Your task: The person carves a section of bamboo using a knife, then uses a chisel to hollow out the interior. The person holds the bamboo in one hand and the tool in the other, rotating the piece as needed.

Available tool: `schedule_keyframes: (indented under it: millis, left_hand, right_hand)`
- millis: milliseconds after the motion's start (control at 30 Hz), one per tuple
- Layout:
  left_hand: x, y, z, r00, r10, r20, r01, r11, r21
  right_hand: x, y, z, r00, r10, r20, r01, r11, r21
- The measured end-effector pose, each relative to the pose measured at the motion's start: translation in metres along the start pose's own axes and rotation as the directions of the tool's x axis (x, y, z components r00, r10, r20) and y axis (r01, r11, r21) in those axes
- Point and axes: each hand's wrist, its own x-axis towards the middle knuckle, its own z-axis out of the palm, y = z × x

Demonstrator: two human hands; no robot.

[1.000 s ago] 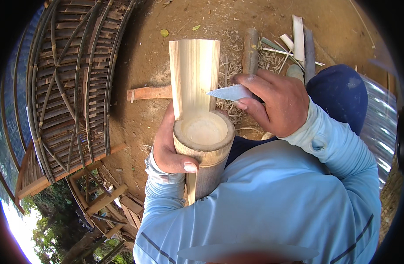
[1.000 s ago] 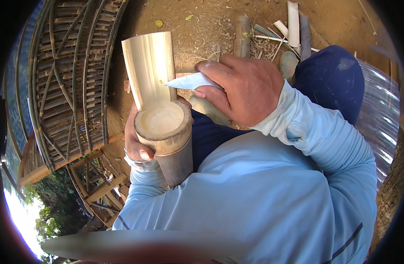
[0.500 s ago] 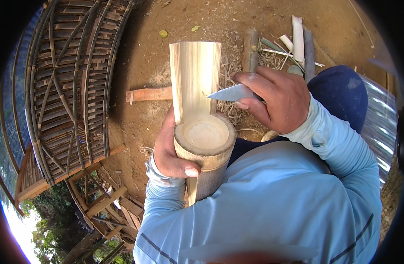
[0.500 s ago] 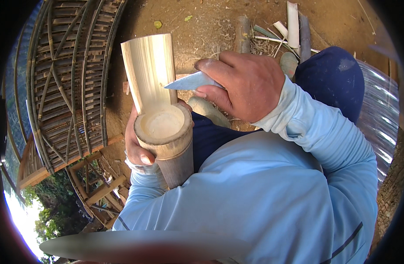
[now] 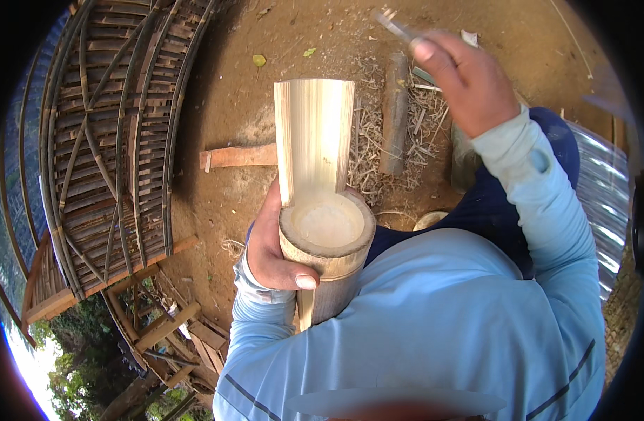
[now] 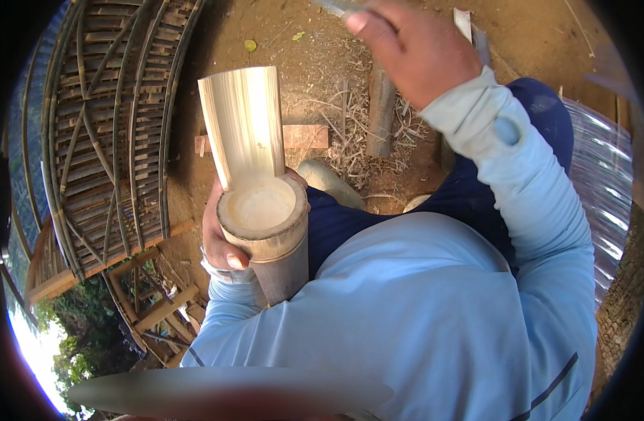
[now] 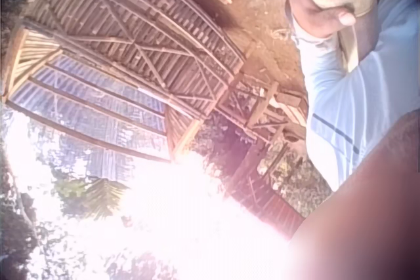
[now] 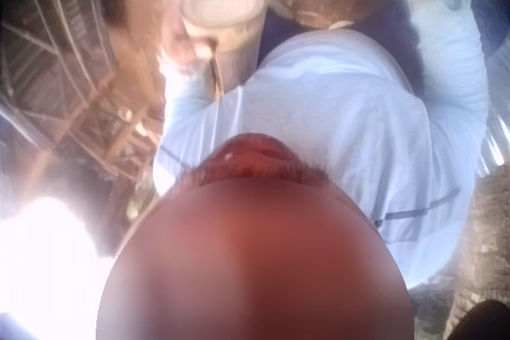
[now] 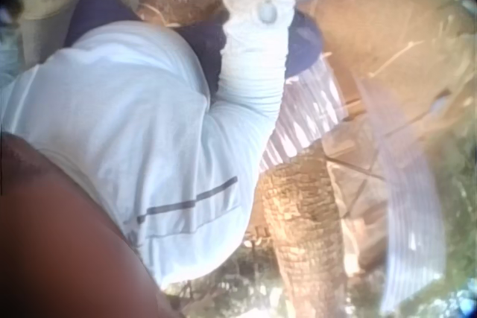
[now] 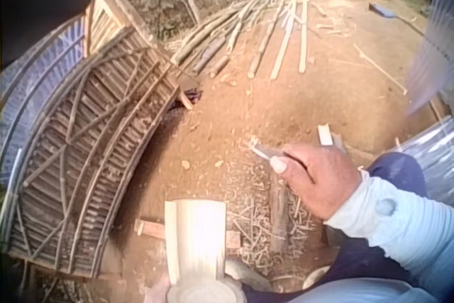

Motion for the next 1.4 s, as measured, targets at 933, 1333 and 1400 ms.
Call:
schedule_keyframes:
  millis: [933,1333,1400]
  left_hand:
    - [0.012,-0.009,-0.010,0.996,0.045,0.075,-0.036,0.992,-0.124]
    - [0.018,-0.001,-0.013,0.984,0.016,0.177,-0.005,0.998,-0.062]
    - [0.020,0.006,-0.012,0.983,0.030,0.182,-0.031,1.000,0.002]
  right_hand:
    - [-0.033,-0.023,0.022,0.939,-0.343,0.029,0.343,0.939,-0.024]
    - [-0.048,-0.031,0.012,0.979,-0.085,0.184,0.026,0.953,0.303]
    - [-0.062,-0.030,0.023,0.976,-0.169,0.136,0.121,0.945,0.305]
